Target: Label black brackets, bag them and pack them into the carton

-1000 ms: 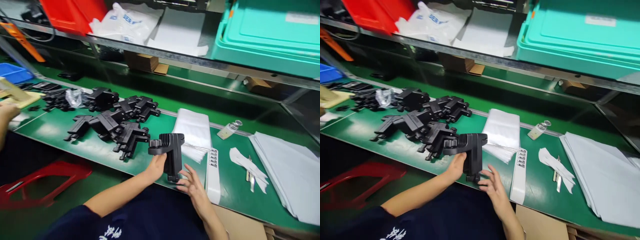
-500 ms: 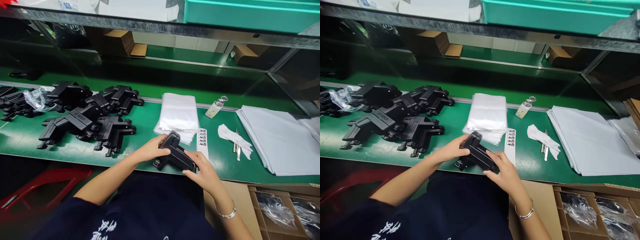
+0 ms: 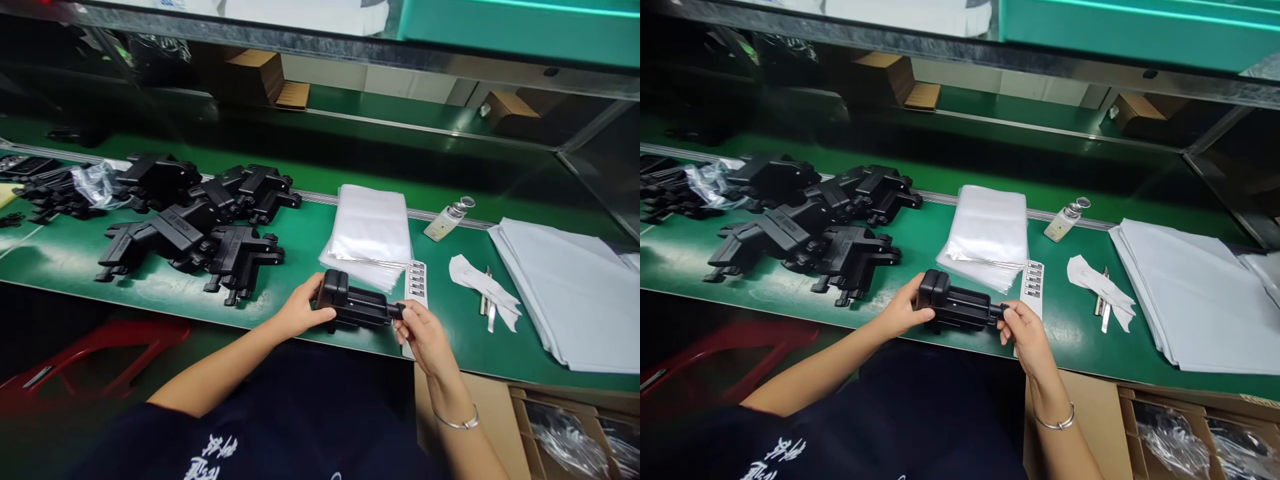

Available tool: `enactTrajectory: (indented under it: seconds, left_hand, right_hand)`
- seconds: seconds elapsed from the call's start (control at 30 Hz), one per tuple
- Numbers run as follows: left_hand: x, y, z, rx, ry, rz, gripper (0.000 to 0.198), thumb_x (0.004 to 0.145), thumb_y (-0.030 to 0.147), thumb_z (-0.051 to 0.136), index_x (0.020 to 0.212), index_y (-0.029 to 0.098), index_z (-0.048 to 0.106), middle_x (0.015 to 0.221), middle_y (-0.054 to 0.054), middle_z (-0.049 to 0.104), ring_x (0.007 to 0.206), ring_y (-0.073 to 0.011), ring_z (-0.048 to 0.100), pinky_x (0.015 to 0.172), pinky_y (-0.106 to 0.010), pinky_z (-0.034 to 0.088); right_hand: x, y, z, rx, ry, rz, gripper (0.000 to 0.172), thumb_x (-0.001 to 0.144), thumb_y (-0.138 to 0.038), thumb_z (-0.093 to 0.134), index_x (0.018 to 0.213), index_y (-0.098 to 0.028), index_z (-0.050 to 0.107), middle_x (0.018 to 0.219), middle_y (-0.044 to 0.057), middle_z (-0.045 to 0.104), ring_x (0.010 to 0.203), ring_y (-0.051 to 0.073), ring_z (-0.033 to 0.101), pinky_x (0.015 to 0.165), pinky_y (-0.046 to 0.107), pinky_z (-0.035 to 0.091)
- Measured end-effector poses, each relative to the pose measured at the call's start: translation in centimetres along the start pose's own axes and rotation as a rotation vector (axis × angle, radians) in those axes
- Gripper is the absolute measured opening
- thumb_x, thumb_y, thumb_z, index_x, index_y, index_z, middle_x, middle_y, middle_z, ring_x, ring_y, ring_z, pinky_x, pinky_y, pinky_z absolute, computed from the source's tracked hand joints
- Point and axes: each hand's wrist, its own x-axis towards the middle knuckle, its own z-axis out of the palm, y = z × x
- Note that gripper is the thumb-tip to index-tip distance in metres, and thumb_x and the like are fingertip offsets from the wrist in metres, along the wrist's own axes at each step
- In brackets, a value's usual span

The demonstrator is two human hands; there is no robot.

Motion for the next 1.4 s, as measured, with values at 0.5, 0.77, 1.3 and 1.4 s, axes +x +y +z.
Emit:
enactTrajectory:
  seconds: [0.5,0.77,1.3,1.4]
  left_hand:
    - [-1.0,-1.9,-1.1,-0.535,0.021,-0.03,0.068,0.062,0.046,0.082,0.12,0.022,0.055,0.113,-0.007,0.064,0.106,-0.0262,0.06,0.092,-0.039,0.046]
    - [-1.5,-1.6,-2.7,0.04,-0.147,0.487,0.034,0.08,0.02,0.064,0.114,0.025,0.058,0.129,-0.012,0.063,0.134,-0.0282,0.047,0.116,-0.053,0.022]
    - [-2.3,-2.1,-1.9,-0.605,0.107,-0.132,0.067,0.065,0.057,0.077,0.117,0.018,0.057,0.112,-0.009,0.066,0.107,-0.0278,0.06,0.089,-0.034,0.048]
    - [-2.5,-1.9,-1.9,-0.522,0.114,-0.1,0.067,0.067,0.06,0.074,0.117,0.019,0.057,0.108,-0.008,0.066,0.102,-0.0261,0.061,0.084,-0.033,0.049]
  right_hand:
    - [0.0,2.4,0.9,-0.498,-0.105,-0.362,0.054,0.09,-0.034,0.061,0.14,-0.029,0.04,0.134,0.013,0.058,0.118,0.025,0.06,0.095,0.045,0.054]
    - [0.6,3.4,1.9,-0.293,-0.104,-0.299,0.057,0.075,-0.038,0.078,0.124,-0.026,0.05,0.134,0.013,0.058,0.123,0.029,0.056,0.097,0.047,0.053]
    - [-0.4,-1.1,1.4,-0.938,-0.106,-0.644,0.025,0.091,-0.032,0.059,0.116,-0.025,0.058,0.103,0.009,0.069,0.096,0.024,0.067,0.083,0.04,0.057]
    - [-0.6,-1.6,1.3,-0.956,-0.181,-0.669,0.024,0.093,-0.032,0.056,0.115,-0.024,0.059,0.104,0.01,0.069,0.097,0.024,0.066,0.083,0.039,0.056]
